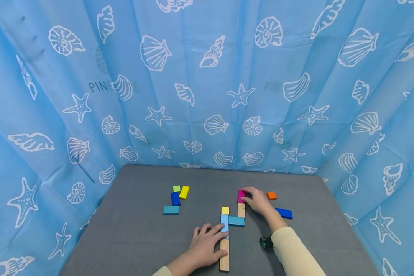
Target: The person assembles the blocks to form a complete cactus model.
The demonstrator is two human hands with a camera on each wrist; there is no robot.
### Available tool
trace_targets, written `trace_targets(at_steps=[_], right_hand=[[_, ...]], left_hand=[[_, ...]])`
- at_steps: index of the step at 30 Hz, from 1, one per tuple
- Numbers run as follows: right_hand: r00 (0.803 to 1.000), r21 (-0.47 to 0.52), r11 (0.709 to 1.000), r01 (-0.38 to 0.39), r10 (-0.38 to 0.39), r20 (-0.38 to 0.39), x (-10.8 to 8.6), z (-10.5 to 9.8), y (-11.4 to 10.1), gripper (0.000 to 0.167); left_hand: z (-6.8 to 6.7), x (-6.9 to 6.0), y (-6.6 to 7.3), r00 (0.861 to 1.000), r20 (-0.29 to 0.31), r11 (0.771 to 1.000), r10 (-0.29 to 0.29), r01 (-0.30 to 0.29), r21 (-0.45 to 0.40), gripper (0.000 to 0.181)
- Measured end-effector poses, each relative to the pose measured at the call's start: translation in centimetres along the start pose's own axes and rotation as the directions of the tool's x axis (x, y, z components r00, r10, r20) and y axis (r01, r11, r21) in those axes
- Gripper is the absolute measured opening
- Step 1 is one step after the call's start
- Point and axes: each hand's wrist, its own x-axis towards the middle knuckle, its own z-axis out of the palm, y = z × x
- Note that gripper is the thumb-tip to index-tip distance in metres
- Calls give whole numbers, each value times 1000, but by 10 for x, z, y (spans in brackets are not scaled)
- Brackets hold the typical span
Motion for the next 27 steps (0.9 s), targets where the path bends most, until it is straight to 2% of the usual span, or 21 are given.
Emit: trace_targets(at_steps=[10, 16, 22, 27], right_hand=[[1000, 5, 1000, 6, -6, 18, -1, -1, 1, 44], [998, 19, 998, 61, -61, -28, -5, -4, 1, 41], [987, -8, 988, 154, -154, -45, -25, -7, -9, 49], [983, -65, 981, 182, -181, 28, -45, -6, -15, 62]], left_hand=[[3, 1, -2, 1000, -5, 1000, 2, -2, 1, 58], [-2, -1, 2, 1000, 10, 1000, -12, 12, -12, 58], [-5, -2, 7, 999, 19, 999, -33, 33, -12, 58], [-7, -1, 6, 1000, 13, 1000, -22, 22, -19, 58]])
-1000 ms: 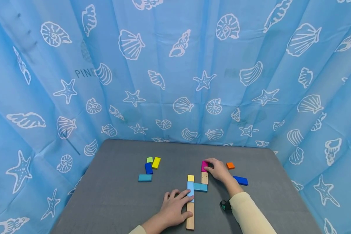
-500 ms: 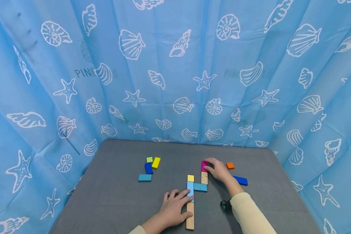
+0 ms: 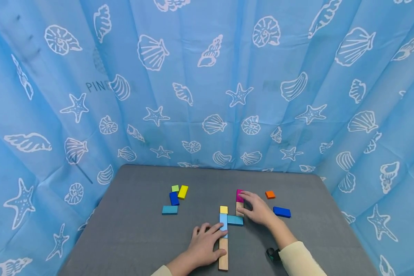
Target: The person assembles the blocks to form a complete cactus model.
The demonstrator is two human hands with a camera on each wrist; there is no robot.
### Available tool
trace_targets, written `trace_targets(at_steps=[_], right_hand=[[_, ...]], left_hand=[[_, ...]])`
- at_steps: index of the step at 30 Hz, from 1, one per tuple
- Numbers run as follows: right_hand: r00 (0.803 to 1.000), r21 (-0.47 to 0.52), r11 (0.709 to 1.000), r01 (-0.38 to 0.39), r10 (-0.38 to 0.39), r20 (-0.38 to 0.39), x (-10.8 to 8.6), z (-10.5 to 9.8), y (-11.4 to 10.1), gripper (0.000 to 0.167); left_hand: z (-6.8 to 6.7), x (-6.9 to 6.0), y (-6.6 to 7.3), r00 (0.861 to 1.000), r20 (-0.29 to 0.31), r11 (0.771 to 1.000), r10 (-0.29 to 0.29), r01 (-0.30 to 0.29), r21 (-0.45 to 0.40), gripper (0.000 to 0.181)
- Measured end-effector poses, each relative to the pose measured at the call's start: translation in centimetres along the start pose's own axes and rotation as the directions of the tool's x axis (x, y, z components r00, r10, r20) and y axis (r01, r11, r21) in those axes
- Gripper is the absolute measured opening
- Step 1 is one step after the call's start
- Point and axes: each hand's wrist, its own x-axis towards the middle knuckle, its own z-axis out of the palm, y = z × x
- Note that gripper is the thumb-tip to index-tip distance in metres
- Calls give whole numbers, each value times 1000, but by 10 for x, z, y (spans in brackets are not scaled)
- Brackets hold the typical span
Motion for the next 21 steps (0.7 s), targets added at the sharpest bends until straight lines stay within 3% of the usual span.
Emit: trace_targets(at_steps=[4, 7, 10, 12, 14, 16, 20, 21], right_hand=[[996, -29, 1000, 0, 2, 94, -13, 3, -1, 78], [990, -45, 999, -1, 7, 141, -16, 6, -1, 84], [988, -46, 999, -10, 17, 154, -16, 8, -4, 85], [987, -43, 999, -24, 31, 158, -15, 9, -5, 86], [987, -31, 999, -33, 38, 158, -15, 9, -5, 86], [986, -28, 999, -43, 47, 159, -16, 8, -5, 86], [987, -27, 998, -55, 58, 153, -17, 8, -5, 86], [986, -27, 998, -59, 62, 153, -17, 8, -5, 86]], left_hand=[[1, 0, -1, 998, -41, 998, 45, -46, -32, 56], [0, 0, -4, 988, -125, 991, 89, -100, -87, 56], [-5, -3, -9, 963, -253, 983, 95, -131, -128, 56], [-10, -4, -13, 938, -342, 986, 54, -105, -133, 56], [-16, -5, -20, 903, -428, 990, -22, -40, -134, 55], [-21, -5, -29, 858, -499, 987, -126, 56, -153, 55], [-33, -5, -56, 735, -597, 947, -320, 249, -201, 65], [-37, -6, -64, 712, -601, 931, -363, 301, -206, 70]])
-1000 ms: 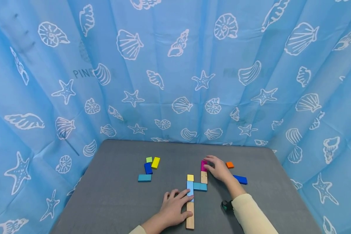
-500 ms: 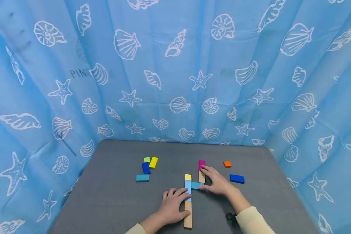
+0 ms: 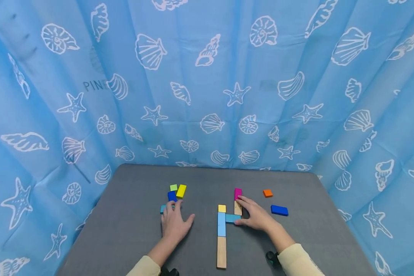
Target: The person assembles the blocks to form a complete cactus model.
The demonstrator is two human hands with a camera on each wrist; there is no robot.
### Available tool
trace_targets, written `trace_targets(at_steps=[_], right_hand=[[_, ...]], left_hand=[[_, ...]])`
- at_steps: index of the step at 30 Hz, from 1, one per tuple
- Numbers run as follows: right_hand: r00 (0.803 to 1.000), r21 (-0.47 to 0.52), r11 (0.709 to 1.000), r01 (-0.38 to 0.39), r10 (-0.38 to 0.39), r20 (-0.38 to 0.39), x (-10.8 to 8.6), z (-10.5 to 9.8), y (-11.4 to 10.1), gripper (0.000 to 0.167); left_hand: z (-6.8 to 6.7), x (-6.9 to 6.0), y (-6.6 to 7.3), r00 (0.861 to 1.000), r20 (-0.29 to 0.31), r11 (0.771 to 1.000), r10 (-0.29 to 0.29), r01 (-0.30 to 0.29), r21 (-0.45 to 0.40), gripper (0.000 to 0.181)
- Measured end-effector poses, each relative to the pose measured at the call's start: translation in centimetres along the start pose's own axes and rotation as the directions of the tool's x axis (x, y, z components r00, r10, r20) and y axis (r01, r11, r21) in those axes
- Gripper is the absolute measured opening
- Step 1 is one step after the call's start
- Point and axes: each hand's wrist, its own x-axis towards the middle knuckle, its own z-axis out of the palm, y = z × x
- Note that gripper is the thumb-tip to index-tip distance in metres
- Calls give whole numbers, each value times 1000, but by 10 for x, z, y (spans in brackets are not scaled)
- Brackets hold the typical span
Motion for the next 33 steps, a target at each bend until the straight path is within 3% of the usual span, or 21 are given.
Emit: trace_targets(at_steps=[4, 7, 16, 25, 30, 33], right_hand=[[1000, 10, 1000, -11, 11, 4, -1, -1, -1, 86], [1000, 20, 1000, -13, 13, 4, -1, -1, -1, 85], [1000, 9, 1000, -1, 0, 13, -1, -1, 2, 86], [999, 9, 1000, -14, 13, 44, 2, 0, -4, 85], [999, 14, 999, -36, 35, 39, -1, 1, 0, 85], [999, 10, 999, -33, 33, 39, 0, 1, 0, 85]], left_hand=[[-9, 15, -25, 986, -3, 981, -167, 166, 96, 92], [-16, 22, -35, 968, 27, 963, -251, 247, 108, 101], [-18, 27, -41, 948, 31, 947, -317, 315, 56, 84], [-25, 22, -48, 960, -12, 960, -281, 281, -16, 62], [-30, 26, -38, 988, -16, 982, -151, 148, -114, 61], [-35, 29, -26, 998, 4, 984, -64, 64, -167, 63]])
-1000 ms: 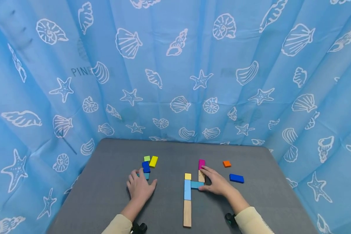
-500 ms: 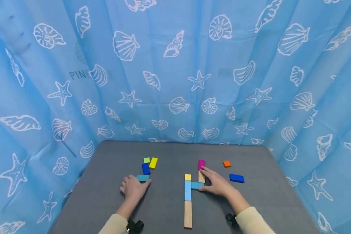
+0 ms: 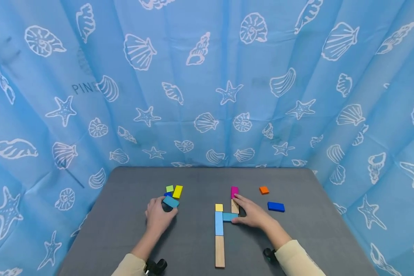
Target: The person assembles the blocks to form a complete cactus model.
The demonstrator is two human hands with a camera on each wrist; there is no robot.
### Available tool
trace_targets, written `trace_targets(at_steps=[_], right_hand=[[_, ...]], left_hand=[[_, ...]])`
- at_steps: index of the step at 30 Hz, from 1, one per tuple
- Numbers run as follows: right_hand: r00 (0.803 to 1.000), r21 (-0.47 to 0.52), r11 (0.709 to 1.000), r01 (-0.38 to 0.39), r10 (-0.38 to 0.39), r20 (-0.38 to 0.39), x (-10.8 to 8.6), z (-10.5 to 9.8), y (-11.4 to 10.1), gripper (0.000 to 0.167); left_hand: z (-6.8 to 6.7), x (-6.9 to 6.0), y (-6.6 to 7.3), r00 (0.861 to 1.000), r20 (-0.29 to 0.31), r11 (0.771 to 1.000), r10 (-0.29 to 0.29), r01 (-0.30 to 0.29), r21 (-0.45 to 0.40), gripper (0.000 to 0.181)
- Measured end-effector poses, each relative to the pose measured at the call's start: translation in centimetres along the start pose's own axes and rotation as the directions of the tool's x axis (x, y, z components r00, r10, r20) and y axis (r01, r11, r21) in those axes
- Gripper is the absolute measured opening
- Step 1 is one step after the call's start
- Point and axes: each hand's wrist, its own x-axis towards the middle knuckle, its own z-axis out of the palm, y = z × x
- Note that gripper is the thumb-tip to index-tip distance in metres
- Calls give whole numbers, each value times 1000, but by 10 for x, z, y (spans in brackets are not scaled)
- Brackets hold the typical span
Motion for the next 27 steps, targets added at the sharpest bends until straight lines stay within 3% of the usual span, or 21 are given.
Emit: trace_targets(at_steps=[7, 11, 15, 21, 23, 25, 27], right_hand=[[1000, 9, 1000, -2, 2, -9, -3, -2, -3, 85], [1000, 5, 1000, -3, 3, -11, -2, -1, -3, 85], [1000, 3, 1000, -5, 5, -10, -1, 0, -4, 85], [1000, -1, 1000, -7, 7, -3, -1, 0, -4, 86], [1000, -3, 1000, -8, 8, -2, -2, 0, -3, 86], [1000, -1, 1000, -12, 12, -2, -2, 0, -4, 86], [1000, 2, 1000, -14, 14, -4, -2, 0, -4, 86]], left_hand=[[4, 11, 29, 986, 120, 994, 112, -113, 1, 65], [11, 20, 36, 961, 207, 983, 185, -182, -33, 62], [19, 31, 44, 920, 306, 969, 246, -226, -100, 62], [37, 50, 59, 826, 469, 947, 312, -309, -87, 61], [45, 55, 64, 801, 504, 941, 322, -328, -79, 61], [54, 59, 70, 785, 526, 938, 329, -338, -82, 61], [63, 62, 76, 777, 537, 936, 329, -344, -77, 60]])
